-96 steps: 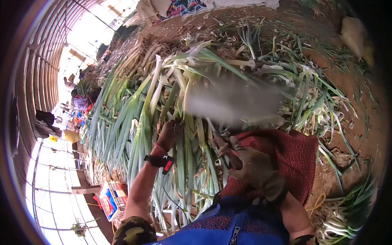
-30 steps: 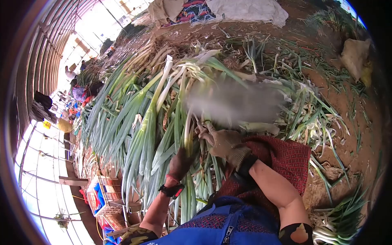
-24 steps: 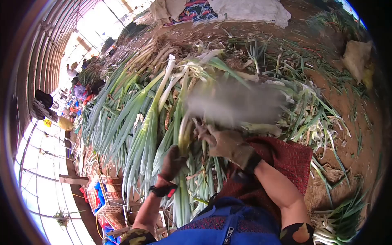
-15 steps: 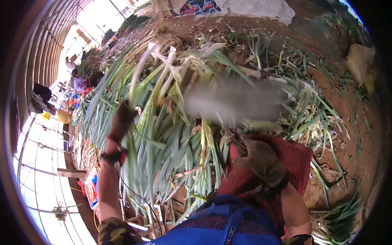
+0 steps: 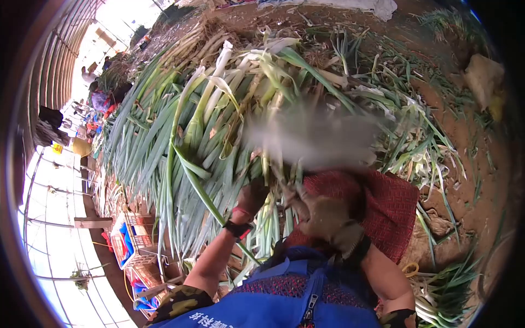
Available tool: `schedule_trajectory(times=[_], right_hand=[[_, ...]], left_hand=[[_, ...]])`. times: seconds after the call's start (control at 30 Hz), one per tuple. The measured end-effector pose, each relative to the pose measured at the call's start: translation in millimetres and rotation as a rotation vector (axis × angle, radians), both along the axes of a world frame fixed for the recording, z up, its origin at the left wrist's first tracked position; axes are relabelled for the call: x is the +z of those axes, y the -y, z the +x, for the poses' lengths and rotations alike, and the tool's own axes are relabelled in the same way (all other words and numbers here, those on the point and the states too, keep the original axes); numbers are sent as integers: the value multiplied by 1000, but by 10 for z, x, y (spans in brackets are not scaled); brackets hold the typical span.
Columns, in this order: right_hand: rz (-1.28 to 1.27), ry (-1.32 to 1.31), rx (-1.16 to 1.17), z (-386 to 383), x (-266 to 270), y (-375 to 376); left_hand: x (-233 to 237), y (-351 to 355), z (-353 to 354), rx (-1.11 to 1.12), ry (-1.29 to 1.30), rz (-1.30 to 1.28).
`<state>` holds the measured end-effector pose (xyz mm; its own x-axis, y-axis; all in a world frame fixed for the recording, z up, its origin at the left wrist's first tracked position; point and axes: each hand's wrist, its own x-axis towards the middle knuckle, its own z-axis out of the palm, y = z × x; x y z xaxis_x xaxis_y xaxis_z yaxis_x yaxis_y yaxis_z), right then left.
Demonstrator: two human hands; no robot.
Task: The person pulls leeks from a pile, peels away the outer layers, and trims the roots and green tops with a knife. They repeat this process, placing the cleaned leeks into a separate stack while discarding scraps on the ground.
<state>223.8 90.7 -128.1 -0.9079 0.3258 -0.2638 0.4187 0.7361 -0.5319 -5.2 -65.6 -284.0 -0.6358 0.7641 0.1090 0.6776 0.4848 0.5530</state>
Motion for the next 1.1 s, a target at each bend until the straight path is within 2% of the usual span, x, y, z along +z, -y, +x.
schedule_trajectory(times=[0.03,0.13,0.27,0.3,0.37,0.4,0.43,0.5,0.53,0.67,0.77,0.87,0.97,1.07,1.1], right_hand=[[-46,40,64,41,-10,48],[1,18,46,29,-141,114],[76,32,-51,-139,-34,55],[45,29,-6,-145,-37,73],[-13,24,84,-138,-65,108],[11,17,44,-137,-65,92],[34,13,4,-125,-67,79],[67,-22,-65,-89,-70,24],[76,-53,-95,-45,-70,-34],[21,-22,-41,29,238,56],[1,-54,82,73,115,220],[84,-18,-83,-104,85,132],[82,-185,-88,-129,-47,33],[-25,-55,47,-153,153,120],[-12,-75,28,-172,119,107]], left_hand=[[-74,6,73,63,0,62],[-241,-127,261,248,-45,38],[-179,-297,306,392,140,-158],[-329,-281,261,421,98,-155],[-363,-257,164,366,156,-210],[-307,-258,120,336,186,-236],[-204,-255,136,310,156,-193],[-261,-165,53,299,320,-18],[-96,-136,37,294,400,66],[315,-6,124,288,329,134],[656,38,189,334,213,-13],[592,141,178,303,94,-112],[615,235,202,330,90,-118],[622,303,227,325,127,-90],[663,326,241,319,140,-81]])
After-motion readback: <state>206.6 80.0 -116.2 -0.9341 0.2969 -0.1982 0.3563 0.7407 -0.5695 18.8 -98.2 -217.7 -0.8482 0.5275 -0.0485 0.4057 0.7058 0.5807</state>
